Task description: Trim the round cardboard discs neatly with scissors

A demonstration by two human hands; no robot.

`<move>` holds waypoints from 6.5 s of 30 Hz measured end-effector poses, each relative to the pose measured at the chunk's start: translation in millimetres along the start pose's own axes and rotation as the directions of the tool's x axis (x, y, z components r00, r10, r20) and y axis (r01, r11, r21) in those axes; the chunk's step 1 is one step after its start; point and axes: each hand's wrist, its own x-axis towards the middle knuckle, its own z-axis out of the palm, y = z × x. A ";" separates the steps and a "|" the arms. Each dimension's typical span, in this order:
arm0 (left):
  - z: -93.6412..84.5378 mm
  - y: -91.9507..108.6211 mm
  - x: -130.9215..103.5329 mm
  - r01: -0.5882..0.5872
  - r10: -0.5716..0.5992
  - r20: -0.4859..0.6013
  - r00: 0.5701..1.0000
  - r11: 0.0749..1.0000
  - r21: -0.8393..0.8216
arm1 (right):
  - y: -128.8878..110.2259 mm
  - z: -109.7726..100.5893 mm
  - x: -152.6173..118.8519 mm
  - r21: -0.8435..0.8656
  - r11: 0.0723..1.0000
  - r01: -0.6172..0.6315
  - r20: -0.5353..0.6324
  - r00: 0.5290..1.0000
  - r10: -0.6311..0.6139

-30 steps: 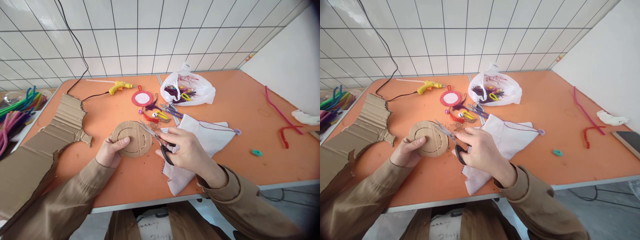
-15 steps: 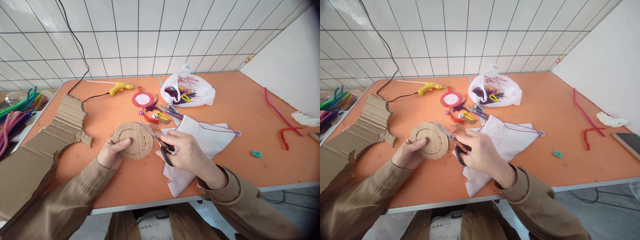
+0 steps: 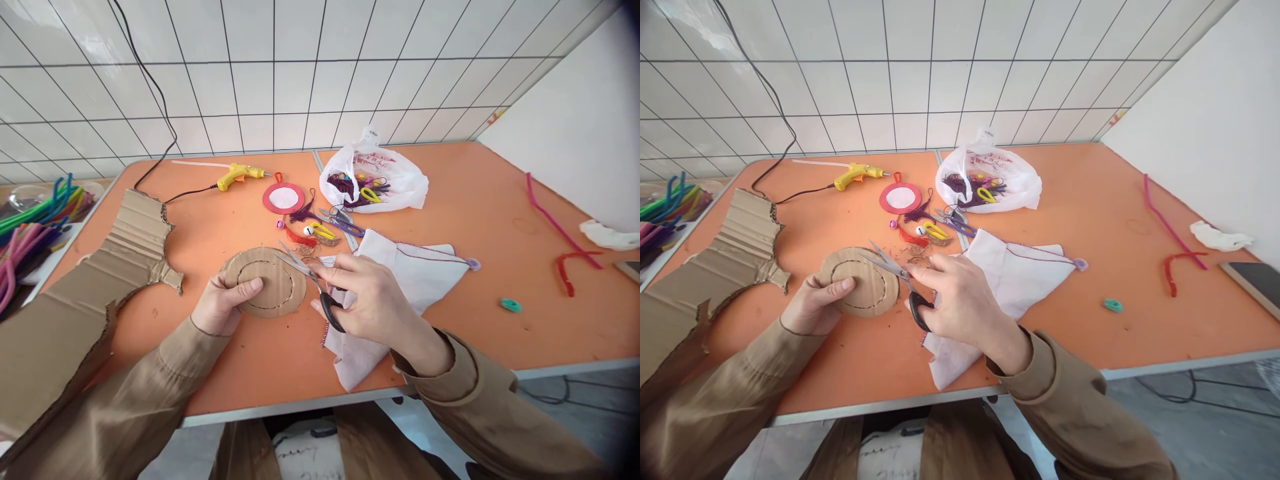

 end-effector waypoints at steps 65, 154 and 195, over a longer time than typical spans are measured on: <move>-7.4 -1.1 1.8 0.090 -0.090 0.050 0.995 0.996 0.009 | -0.8 -3.5 -1.2 0.219 0.976 -0.022 0.105 0.994 -0.001; -7.4 1.4 1.1 0.055 -0.058 0.033 0.998 0.997 0.062 | -0.6 -2.0 -1.5 0.095 0.995 0.011 0.072 0.997 -0.017; -5.7 -5.1 4.9 0.113 -0.116 0.151 0.982 0.993 0.029 | 3.7 24.6 7.8 0.818 0.233 -0.526 0.414 0.819 0.397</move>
